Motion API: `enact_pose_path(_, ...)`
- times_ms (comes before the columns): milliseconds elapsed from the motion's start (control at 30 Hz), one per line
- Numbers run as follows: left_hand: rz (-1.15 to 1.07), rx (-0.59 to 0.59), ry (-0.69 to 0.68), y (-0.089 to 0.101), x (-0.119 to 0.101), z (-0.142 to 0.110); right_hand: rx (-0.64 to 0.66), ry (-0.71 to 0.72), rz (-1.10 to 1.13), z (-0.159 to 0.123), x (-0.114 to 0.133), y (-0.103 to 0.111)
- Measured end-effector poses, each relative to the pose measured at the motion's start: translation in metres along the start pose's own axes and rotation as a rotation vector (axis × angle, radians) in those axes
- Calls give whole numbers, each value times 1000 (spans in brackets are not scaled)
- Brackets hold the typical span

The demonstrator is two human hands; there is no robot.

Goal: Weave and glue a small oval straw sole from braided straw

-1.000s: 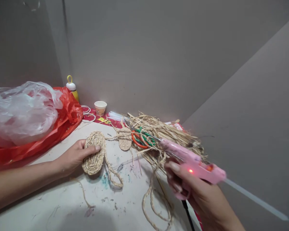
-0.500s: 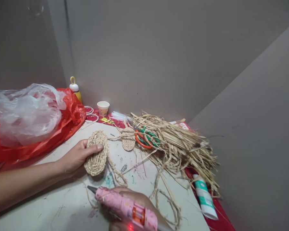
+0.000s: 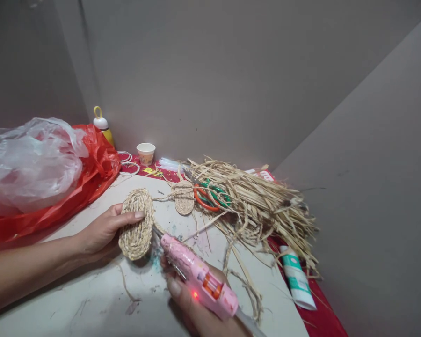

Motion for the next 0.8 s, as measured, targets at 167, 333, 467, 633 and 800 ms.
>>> enact_pose_path(167, -5, -1, 38, 0, 3, 0, 2, 6, 19, -1, 1, 1)
enact_pose_path(333, 5, 6, 80, -2, 4, 0, 104, 61, 9, 2, 10, -4)
enact_pose_path(467, -6, 41, 61, -3, 3, 0, 75, 52, 38, 3, 7, -5)
enact_pose_path(633, 7, 66, 57, -3, 5, 1, 9, 59, 42, 1, 9, -7)
enact_pose_path(800, 48, 28, 81, -1, 9, 0, -23, 67, -42, -1, 22, -5)
Point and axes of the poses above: each hand's wrist, its own z-axis towards the middle knuckle, its own y-axis out of the back of the hand, x = y × z, the point moved 6 cm from there along z, towards the middle knuckle, and after that the axes turned 13 degrees about x, right-handed, at the moved point
